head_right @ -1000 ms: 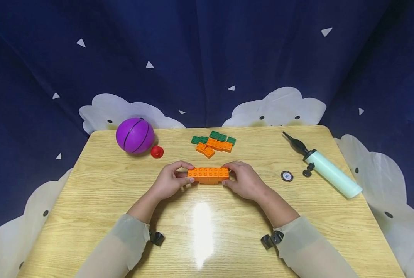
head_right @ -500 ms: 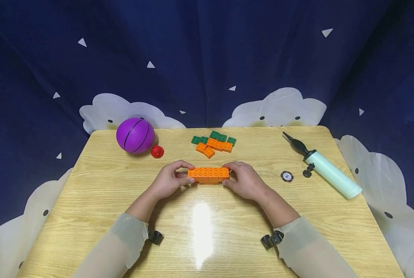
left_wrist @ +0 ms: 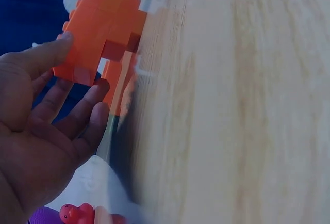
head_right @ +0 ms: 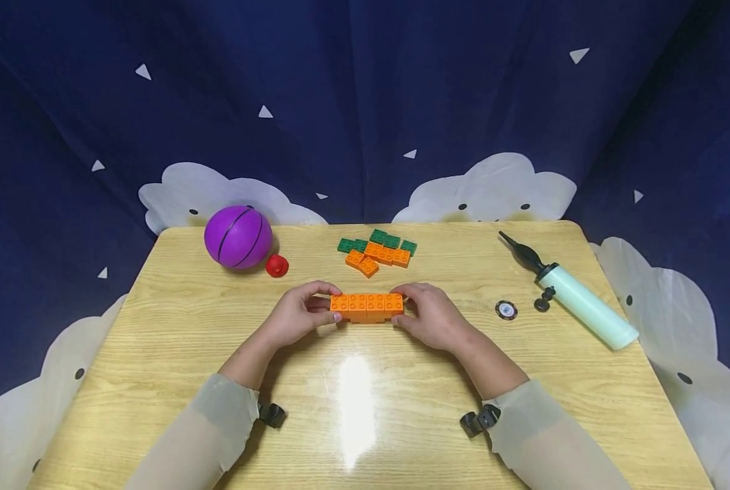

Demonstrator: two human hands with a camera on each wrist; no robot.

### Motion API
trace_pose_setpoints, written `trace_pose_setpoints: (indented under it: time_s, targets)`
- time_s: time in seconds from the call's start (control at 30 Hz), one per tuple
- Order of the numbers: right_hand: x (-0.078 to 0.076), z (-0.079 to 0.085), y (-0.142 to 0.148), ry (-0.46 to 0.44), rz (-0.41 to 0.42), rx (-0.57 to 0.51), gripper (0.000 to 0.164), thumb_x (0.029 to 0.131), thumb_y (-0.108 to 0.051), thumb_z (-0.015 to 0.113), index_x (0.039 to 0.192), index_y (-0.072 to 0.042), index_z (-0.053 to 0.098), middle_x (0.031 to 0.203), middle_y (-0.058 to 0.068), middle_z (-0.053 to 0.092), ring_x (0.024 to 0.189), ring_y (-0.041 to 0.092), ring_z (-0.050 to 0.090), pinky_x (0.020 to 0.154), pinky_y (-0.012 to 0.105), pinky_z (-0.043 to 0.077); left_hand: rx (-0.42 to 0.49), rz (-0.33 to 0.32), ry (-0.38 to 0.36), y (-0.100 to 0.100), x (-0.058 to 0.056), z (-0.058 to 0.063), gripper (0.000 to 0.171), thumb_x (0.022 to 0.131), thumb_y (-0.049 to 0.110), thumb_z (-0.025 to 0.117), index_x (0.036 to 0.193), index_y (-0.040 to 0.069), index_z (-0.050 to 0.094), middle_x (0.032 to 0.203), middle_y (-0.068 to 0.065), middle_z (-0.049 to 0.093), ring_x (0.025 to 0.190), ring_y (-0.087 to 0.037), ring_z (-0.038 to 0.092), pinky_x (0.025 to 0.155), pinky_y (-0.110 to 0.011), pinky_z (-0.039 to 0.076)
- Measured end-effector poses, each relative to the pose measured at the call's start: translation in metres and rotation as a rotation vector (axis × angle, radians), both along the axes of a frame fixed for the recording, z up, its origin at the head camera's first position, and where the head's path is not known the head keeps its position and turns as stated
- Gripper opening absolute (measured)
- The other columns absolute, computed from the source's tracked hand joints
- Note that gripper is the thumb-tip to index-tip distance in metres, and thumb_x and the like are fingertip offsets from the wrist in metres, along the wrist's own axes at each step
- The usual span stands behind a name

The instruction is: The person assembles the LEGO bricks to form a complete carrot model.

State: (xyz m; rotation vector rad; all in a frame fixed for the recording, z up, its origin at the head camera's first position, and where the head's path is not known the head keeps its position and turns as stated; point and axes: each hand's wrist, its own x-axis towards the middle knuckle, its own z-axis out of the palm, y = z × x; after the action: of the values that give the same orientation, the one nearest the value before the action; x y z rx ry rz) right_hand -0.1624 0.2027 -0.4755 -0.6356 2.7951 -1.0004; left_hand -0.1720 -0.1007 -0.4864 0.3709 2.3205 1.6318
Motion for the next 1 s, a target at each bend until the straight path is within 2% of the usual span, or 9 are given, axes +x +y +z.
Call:
trace_pose_setpoints:
  time_s: [0.2, 0.43, 0.7, 1.0]
  targets:
    - [-0.001, 0.001, 0.000, -0.015, -0.005, 0.001, 0.048, 0.090, -0.019, 0.083, 0.134, -0.009, 0.066, 0.129, 0.008, 0.068, 0.113, 0.026, 0.066, 0.098, 0.049, 0.054, 0.001, -0.018, 0.053, -0.002, -0.006, 0.003, 0.032, 0.091, 0.020, 0.082, 0.121, 0.015, 0.072, 0.121, 0.001, 0.070, 0.108, -0.018, 0.068, 0.097, -0.038, 0.055]
    - [-0.002, 0.001, 0.000, -0.020, -0.011, 0.008, 0.048, 0.091, -0.020, 0.083, 0.134, -0.009, 0.065, 0.131, 0.009, 0.068, 0.115, 0.027, 0.065, 0.100, 0.050, 0.053, 0.008, -0.016, 0.079, -0.002, -0.018, 0.006, 0.034, 0.095, 0.023, 0.078, 0.123, 0.005, 0.071, 0.111, -0.002, 0.073, 0.101, -0.018, 0.069, 0.093, -0.040, 0.056]
    - [-0.001, 0.001, -0.001, -0.015, -0.012, 0.010, 0.048, 0.091, -0.020, 0.083, 0.135, -0.009, 0.065, 0.132, 0.009, 0.067, 0.115, 0.027, 0.065, 0.099, 0.050, 0.053, -0.028, 0.039, 0.098, -0.002, -0.032, 0.006, 0.031, 0.097, 0.022, 0.075, 0.123, 0.006, 0.071, 0.111, 0.000, 0.073, 0.102, -0.019, 0.069, 0.094, -0.041, 0.055]
    - [-0.001, 0.002, -0.001, -0.016, -0.010, 0.005, 0.047, 0.090, -0.019, 0.083, 0.133, -0.009, 0.066, 0.130, 0.008, 0.068, 0.115, 0.027, 0.065, 0.100, 0.050, 0.053, -0.078, 0.076, 0.075, 0.004, -0.048, 0.001, 0.032, 0.099, 0.022, 0.074, 0.127, 0.007, 0.069, 0.118, -0.003, 0.071, 0.107, -0.021, 0.068, 0.089, -0.039, 0.056]
